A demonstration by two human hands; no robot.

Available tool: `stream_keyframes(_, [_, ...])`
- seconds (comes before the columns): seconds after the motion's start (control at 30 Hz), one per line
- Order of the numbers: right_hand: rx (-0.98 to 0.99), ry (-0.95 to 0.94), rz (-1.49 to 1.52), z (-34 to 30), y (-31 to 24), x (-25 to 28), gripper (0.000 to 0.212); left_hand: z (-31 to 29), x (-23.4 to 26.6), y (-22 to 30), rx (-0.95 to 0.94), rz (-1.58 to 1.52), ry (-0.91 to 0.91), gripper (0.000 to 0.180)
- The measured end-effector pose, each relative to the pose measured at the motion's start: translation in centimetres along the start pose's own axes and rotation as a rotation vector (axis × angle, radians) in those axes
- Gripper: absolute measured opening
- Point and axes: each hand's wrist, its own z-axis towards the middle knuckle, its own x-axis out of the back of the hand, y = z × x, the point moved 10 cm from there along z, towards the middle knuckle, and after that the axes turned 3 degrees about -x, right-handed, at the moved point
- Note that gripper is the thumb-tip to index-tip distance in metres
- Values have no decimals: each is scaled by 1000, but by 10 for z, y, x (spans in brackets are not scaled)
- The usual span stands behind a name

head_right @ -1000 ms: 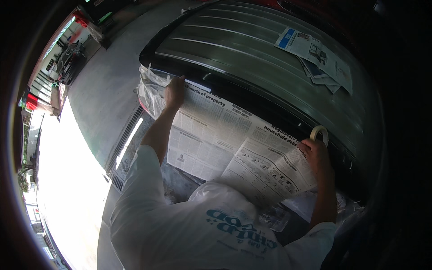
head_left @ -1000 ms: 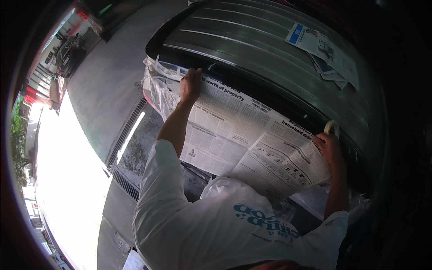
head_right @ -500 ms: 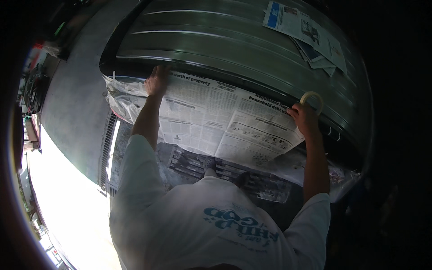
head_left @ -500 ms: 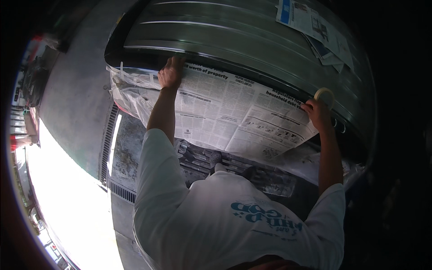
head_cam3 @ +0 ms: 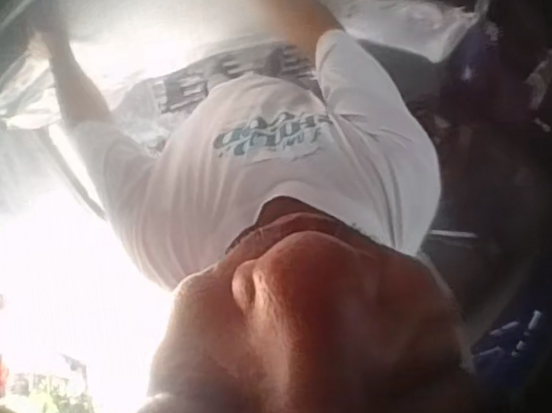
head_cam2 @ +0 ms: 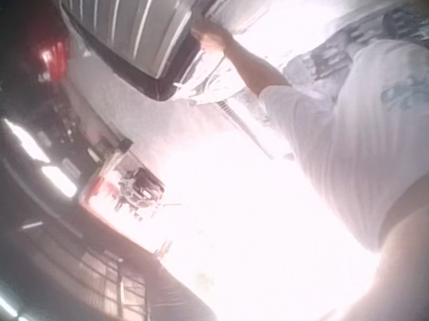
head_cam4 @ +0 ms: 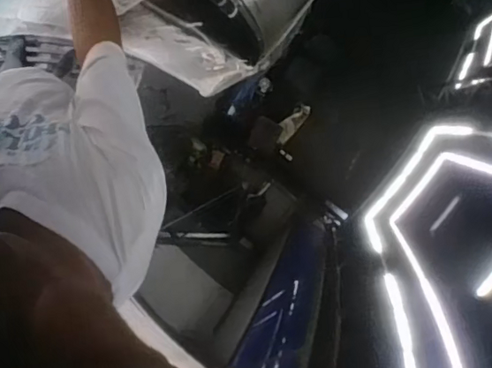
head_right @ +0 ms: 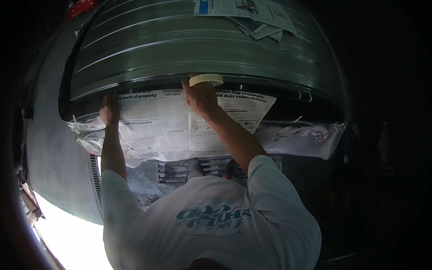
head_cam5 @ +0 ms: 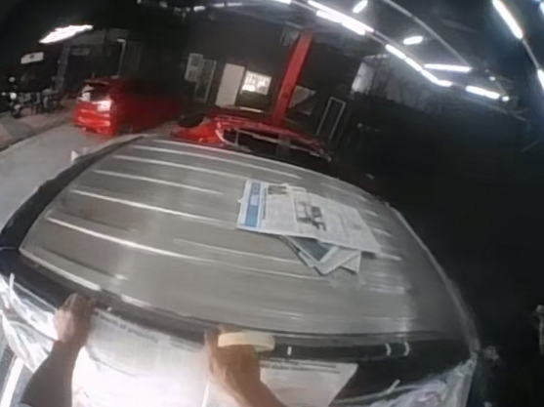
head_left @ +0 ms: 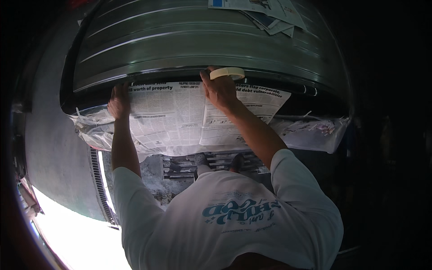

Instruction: The person covers the rear window of a car with newspaper sheets and secures them with masking tape. They then use a scraper tool to smooth the tape and remove excess material from the window's edge.

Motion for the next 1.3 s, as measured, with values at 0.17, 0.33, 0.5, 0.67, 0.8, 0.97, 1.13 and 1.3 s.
stream_keyframes(0.17, [-119,124,-38,-9,79,28,32,2,-8,-4,-41,38,-7,29])
stream_keyframes(0.33, [-53,204,-104,-40,152,67,32,0,-4,1,-13,59,24,33])
stream_keyframes(0.5, [-81,260,-217,-56,192,89,30,0,-3,1,26,77,49,33])
stream_keyframes(0.67, [-77,353,-196,-41,162,92,29,0,2,3,-28,65,123,33])
stream_keyframes(0.8, [-162,332,-169,-46,151,82,29,0,5,1,-8,12,85,33])
stream_keyframes(0.97, [-138,274,-92,-46,155,67,33,0,19,-22,-7,203,71,33])
stream_keyframes(1.13, [-120,254,-110,-40,143,69,33,-4,71,-14,223,63,321,22])
stream_keyframes(1.3, [-102,230,-144,-47,152,62,40,-80,11,226,-481,-236,-49,57])
